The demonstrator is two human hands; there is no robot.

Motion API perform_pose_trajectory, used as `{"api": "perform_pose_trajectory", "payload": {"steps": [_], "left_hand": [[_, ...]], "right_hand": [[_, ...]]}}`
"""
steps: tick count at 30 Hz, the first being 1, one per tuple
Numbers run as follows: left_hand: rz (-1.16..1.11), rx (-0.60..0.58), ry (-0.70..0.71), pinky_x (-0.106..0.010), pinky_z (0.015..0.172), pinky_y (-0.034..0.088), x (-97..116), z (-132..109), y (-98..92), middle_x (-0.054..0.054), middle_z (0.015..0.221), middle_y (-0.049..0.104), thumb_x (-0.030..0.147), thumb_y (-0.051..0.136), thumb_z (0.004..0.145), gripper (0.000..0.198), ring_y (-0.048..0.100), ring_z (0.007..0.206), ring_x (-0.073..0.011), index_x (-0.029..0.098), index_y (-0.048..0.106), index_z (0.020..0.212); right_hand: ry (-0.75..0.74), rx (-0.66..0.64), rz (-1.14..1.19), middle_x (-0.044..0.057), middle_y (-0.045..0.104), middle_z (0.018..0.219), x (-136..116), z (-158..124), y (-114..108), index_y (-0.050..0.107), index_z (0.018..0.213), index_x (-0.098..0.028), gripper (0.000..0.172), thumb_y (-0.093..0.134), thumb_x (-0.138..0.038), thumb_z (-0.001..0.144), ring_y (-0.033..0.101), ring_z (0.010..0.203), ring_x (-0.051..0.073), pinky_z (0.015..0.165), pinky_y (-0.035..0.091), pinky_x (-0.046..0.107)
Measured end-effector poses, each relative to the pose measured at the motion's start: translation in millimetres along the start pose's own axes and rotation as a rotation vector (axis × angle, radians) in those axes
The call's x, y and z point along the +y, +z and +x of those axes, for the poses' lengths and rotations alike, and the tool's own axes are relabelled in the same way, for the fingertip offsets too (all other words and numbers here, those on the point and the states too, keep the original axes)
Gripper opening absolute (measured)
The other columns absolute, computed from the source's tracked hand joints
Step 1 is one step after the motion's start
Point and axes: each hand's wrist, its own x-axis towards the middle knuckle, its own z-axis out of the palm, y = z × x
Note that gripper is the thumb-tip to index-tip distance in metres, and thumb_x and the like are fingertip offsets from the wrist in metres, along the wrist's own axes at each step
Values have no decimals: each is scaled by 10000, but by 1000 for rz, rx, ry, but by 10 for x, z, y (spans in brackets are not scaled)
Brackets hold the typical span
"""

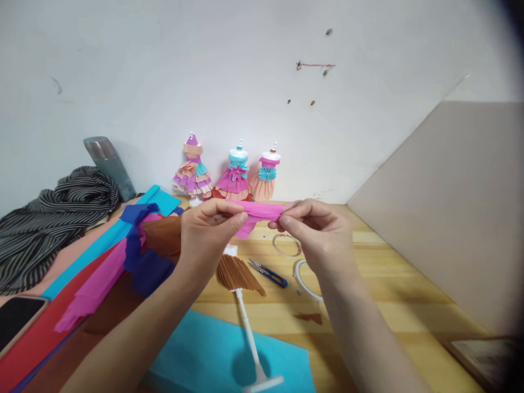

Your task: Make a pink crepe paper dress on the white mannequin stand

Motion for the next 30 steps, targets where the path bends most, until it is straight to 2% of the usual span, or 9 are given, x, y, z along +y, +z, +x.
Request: {"api": "perform_pose_trajectory", "payload": {"steps": [4,11,18,22,26,30], "left_hand": [[20,38,73,-195,602,554,1,-20,28,19,643,723,105,792,588,122,667,614,-105,168,731,673],[62,46,123,-248,701,601,-27,-19,21,-26,819,780,113,795,626,240,724,746,-156,177,774,856],[200,71,235,-199,652,569,-80,-11,-15,0,786,768,111,792,656,243,682,668,-111,196,784,884],[206,48,292,-185,659,552,-80,-13,-35,10,811,763,97,784,675,247,680,713,-107,216,784,891],[236,33,376,-200,668,546,-90,-9,-43,6,827,755,71,758,699,238,679,738,-114,220,783,882],[339,1,530,-224,706,534,-104,-4,-50,7,812,745,65,730,743,202,667,770,-118,220,774,864]], "right_hand": [[21,23,-7,3,698,632,4,-2,23,665,607,-185,114,733,-119,670,677,562,127,523,534,221],[-30,33,-24,-6,692,620,32,-13,45,646,612,-191,133,721,-114,688,667,556,126,515,515,228],[-101,45,-127,15,709,656,19,-35,50,651,664,-185,103,692,-132,743,682,613,149,552,532,261],[-183,43,-179,13,695,670,43,-39,47,643,691,-184,104,684,-119,761,682,619,151,546,530,263],[-275,38,-183,-8,671,712,97,-37,26,660,797,-192,106,675,-88,784,689,622,142,564,544,265],[-389,-24,-278,8,677,824,130,-38,-2,692,962,-213,211,622,-58,836,689,671,141,606,554,290]]}}
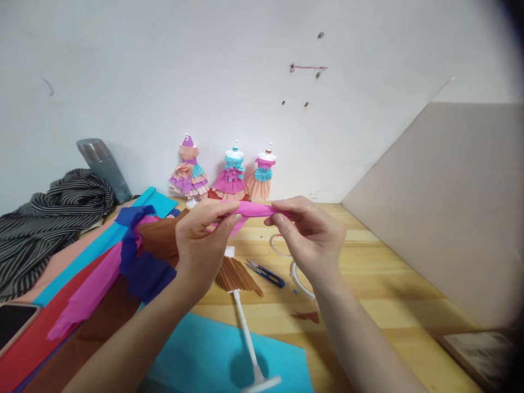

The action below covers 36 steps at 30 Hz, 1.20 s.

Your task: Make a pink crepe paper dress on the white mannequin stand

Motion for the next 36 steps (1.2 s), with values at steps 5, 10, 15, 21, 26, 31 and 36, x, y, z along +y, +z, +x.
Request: {"api": "perform_pose_trajectory", "payload": {"steps": [5,10,15,21,26,31,36], "left_hand": [[87,-23,114,-254,715,518,8,-1,-6,10,802,733,67,693,785,169,650,766,-125,216,750,841],[142,-25,143,-252,699,499,13,6,3,20,736,701,57,679,790,153,631,737,-123,202,715,761],[192,-37,-45,-225,637,494,5,-23,27,21,720,702,119,683,792,101,630,687,-116,200,714,741],[154,-40,-208,-192,578,503,-12,-48,58,38,666,710,153,676,780,65,638,601,-103,199,714,753],[90,-32,-249,-209,578,514,-27,-66,53,28,671,706,178,665,791,51,646,603,-116,197,706,767],[39,-45,-262,-219,593,518,-28,-71,55,23,662,699,180,682,774,28,651,612,-122,191,700,756],[4,-28,-288,-204,577,521,20,-38,72,29,629,695,161,714,723,43,652,600,-117,180,699,687]], "right_hand": [[-129,-42,-171,36,672,849,-12,21,-14,691,988,-211,233,578,-44,871,664,720,148,638,539,310],[-180,-51,-332,28,660,760,-20,22,-4,651,886,-195,162,551,-67,890,648,722,155,641,511,304],[34,-49,-257,1,663,734,15,-34,24,628,895,-192,105,535,-146,907,670,613,134,588,525,279],[259,-84,-24,-5,676,701,19,-26,12,652,865,-185,83,570,-182,871,692,624,145,591,552,268],[208,-98,-68,11,683,730,-10,17,2,673,815,-192,43,663,-167,781,671,647,155,597,552,280],[290,-80,30,-8,653,659,-51,51,17,650,748,-188,44,665,-198,788,663,585,141,554,535,263],[446,-67,177,-1,686,622,-71,71,10,635,739,-180,69,689,-214,763,679,563,142,534,524,249]]}}
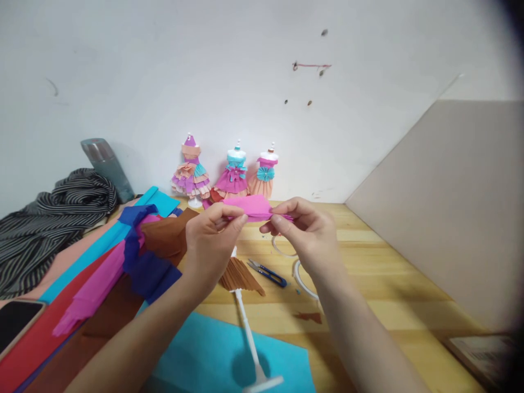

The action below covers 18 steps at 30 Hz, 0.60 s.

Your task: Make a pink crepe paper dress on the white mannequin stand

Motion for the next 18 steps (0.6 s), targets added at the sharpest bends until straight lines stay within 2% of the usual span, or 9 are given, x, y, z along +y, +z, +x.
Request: {"api": "perform_pose_trajectory", "payload": {"steps": [4,7,18], "left_hand": [[5,34,9,-197,561,513,39,5,4,30,619,700,152,722,706,49,642,579,-109,185,716,671],[-7,53,-1,-215,566,527,56,5,5,18,630,716,148,738,682,37,652,580,-122,181,726,671],[-96,-3,-47,-223,578,528,50,-13,-3,9,642,709,138,750,684,48,643,602,-127,180,730,698]], "right_hand": [[-9,-5,46,18,715,644,6,9,-7,639,684,-183,89,711,-206,731,678,592,143,573,536,264],[-57,45,35,12,703,660,8,11,-5,650,646,-189,88,719,-177,698,671,622,146,579,535,269],[-95,98,5,4,687,641,10,4,13,631,650,-199,94,704,-157,691,671,617,155,579,549,282]]}}
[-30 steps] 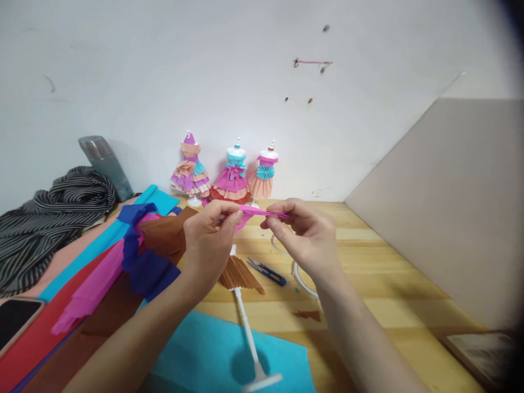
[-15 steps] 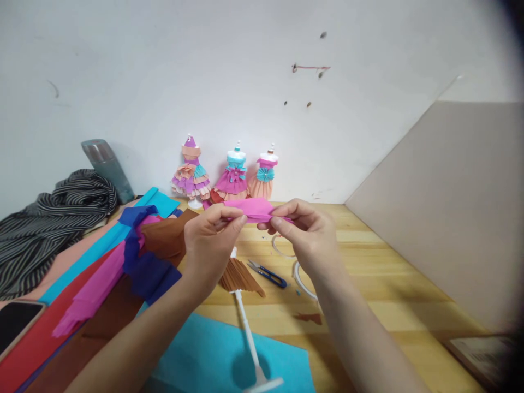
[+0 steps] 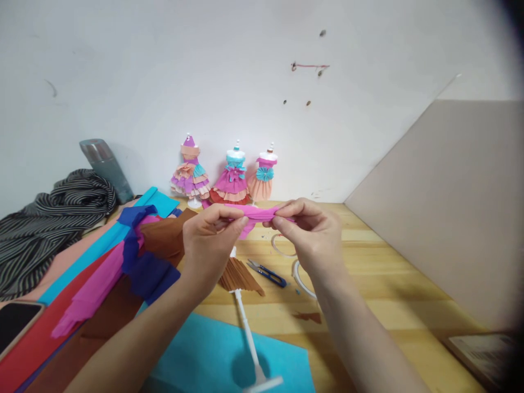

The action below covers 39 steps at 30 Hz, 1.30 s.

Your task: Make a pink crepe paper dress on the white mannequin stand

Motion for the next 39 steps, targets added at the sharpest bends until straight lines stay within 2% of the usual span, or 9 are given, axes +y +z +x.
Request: {"api": "perform_pose_trajectory", "payload": {"steps": [5,11,14,18,22,27,30,34,39], "left_hand": [[-17,-18,48,-200,593,533,-15,2,5,13,696,729,110,739,706,99,656,633,-114,193,747,759],[68,-29,173,-223,672,558,-61,18,-25,-8,801,751,112,722,747,163,686,739,-135,220,778,854],[82,-20,190,-226,673,558,-80,25,-27,-9,807,751,106,722,743,183,684,737,-134,220,779,875],[82,-9,191,-228,659,554,-100,31,-20,-10,817,751,98,729,730,188,685,735,-136,214,775,870],[141,-15,260,-240,708,544,-130,33,-26,-8,851,749,105,713,763,183,682,784,-138,226,768,889],[216,-41,321,-246,716,519,-128,33,-31,6,793,730,102,669,805,142,649,765,-128,220,748,810],[220,-23,283,-241,669,511,-130,30,-28,13,760,727,113,670,798,136,646,720,-127,223,750,796],[165,-1,188,-219,590,493,-142,37,-21,20,677,697,142,708,754,81,628,625,-115,208,751,732],[39,-4,126,-224,625,500,-129,53,2,9,683,694,115,741,696,80,633,655,-118,194,756,698]], "right_hand": [[-79,39,-50,-11,667,679,28,-11,4,662,711,-200,78,696,-131,700,660,628,145,615,544,290],[-195,-40,-209,33,714,826,69,-38,-29,736,888,-213,144,639,-146,804,668,751,171,699,544,333],[-214,-52,-231,39,717,864,87,-39,-38,738,938,-221,172,630,-152,823,668,766,176,711,546,344],[-225,-60,-256,35,710,858,99,-35,-43,732,939,-222,159,624,-158,842,667,767,175,717,545,345],[-262,-47,-316,32,702,849,95,-38,-48,717,910,-215,134,615,-149,854,660,777,173,730,538,342],[-311,-32,-443,28,708,819,89,-49,-45,696,859,-210,126,597,-134,844,651,749,171,707,529,333],[-262,-1,-442,27,719,784,92,-44,-34,697,830,-198,95,620,-146,810,654,720,170,698,527,330],[-59,-19,-236,30,707,718,66,-7,-25,660,723,-184,17,657,-183,740,646,648,165,609,514,303],[74,-68,-54,27,692,692,8,31,-29,606,598,-184,101,677,-176,669,616,609,136,555,480,262]]}}
